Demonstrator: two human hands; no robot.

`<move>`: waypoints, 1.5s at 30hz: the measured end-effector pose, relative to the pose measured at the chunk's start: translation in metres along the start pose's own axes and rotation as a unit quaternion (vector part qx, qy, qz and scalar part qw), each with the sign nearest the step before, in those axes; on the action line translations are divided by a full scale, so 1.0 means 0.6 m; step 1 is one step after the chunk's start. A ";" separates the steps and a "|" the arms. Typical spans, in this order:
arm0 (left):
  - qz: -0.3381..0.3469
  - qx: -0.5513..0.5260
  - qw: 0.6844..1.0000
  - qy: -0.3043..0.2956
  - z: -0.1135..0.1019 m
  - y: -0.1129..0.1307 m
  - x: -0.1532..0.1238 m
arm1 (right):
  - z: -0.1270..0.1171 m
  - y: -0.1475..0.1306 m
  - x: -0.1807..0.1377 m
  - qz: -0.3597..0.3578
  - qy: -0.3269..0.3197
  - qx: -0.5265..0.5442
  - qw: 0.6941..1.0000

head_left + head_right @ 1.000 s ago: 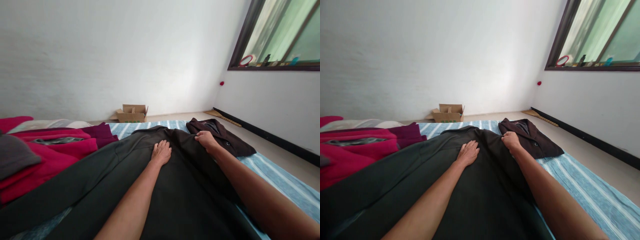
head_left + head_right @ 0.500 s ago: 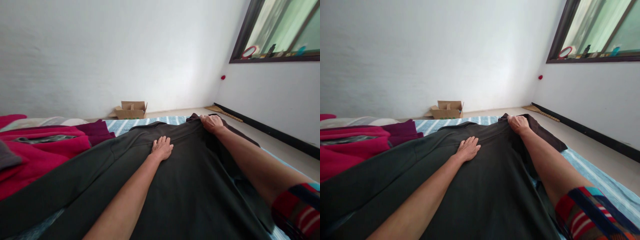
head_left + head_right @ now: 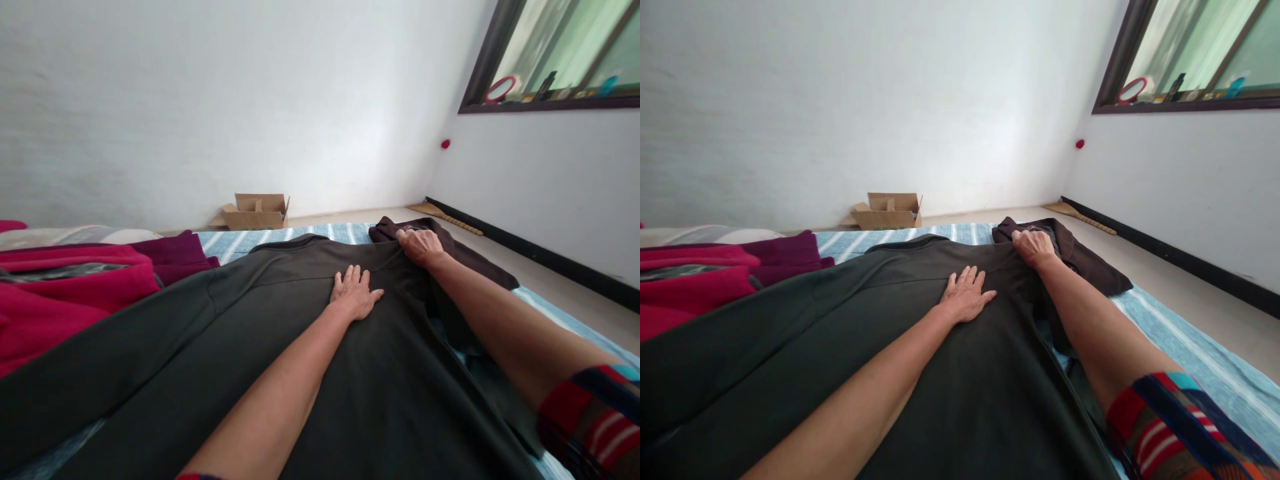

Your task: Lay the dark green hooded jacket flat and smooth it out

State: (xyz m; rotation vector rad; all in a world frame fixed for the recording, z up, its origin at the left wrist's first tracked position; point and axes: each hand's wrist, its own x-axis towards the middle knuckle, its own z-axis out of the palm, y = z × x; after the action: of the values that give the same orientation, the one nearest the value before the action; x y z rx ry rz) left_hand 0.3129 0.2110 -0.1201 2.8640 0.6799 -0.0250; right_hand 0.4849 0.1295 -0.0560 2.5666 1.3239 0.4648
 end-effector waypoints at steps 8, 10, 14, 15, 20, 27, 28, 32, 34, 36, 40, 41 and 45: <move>0.000 0.010 1.000 0.000 0.013 -0.007 0.007 | -0.040 -0.085 -0.056 -0.106 0.063 0.048 0.991; 0.009 0.013 1.000 0.004 0.015 -0.008 0.007 | -0.030 -0.115 -0.082 -0.170 0.043 0.074 0.982; 0.013 0.014 1.000 0.012 0.019 -0.010 0.005 | 0.021 -0.123 -0.118 -0.170 0.002 0.103 0.980; 0.010 0.013 1.000 0.012 0.018 -0.010 0.004 | 0.034 -0.117 -0.121 -0.159 -0.005 0.106 0.982; 0.005 0.004 1.000 -0.002 0.008 -0.004 -0.005 | 0.059 -0.095 -0.122 -0.142 -0.019 0.116 0.983; 0.006 0.014 1.000 -0.016 -0.016 -0.017 -0.090 | 0.040 -0.101 -0.139 -0.140 -0.034 0.119 0.982; 0.007 0.019 1.000 -0.016 -0.023 -0.025 -0.110 | 0.035 -0.104 -0.143 -0.141 -0.035 0.120 0.982; -0.005 0.052 0.999 0.002 -0.063 -0.070 -0.206 | 0.005 -0.137 -0.165 -0.160 -0.027 0.140 0.977; -0.029 0.077 0.996 0.030 -0.093 -0.097 -0.257 | -0.016 -0.170 -0.176 -0.179 -0.025 0.159 0.971; -0.066 0.104 0.990 0.068 -0.124 -0.125 -0.306 | -0.039 -0.209 -0.186 -0.198 -0.027 0.182 0.963; -0.179 0.164 0.961 0.132 -0.174 -0.177 -0.391 | -0.085 -0.298 -0.195 -0.229 -0.033 0.228 0.946; -0.213 0.187 0.949 0.139 -0.182 -0.189 -0.406 | -0.095 -0.320 -0.195 -0.233 -0.034 0.238 0.942; -0.280 0.213 0.928 0.123 -0.190 -0.223 -0.439 | -0.124 -0.403 -0.192 -0.238 -0.029 0.275 0.931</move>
State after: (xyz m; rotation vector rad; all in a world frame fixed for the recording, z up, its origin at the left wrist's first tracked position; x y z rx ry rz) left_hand 0.0142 0.2333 -0.0169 2.9707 1.7150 0.1210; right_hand 0.2127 0.1771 -0.0875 2.4634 2.2222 -0.0914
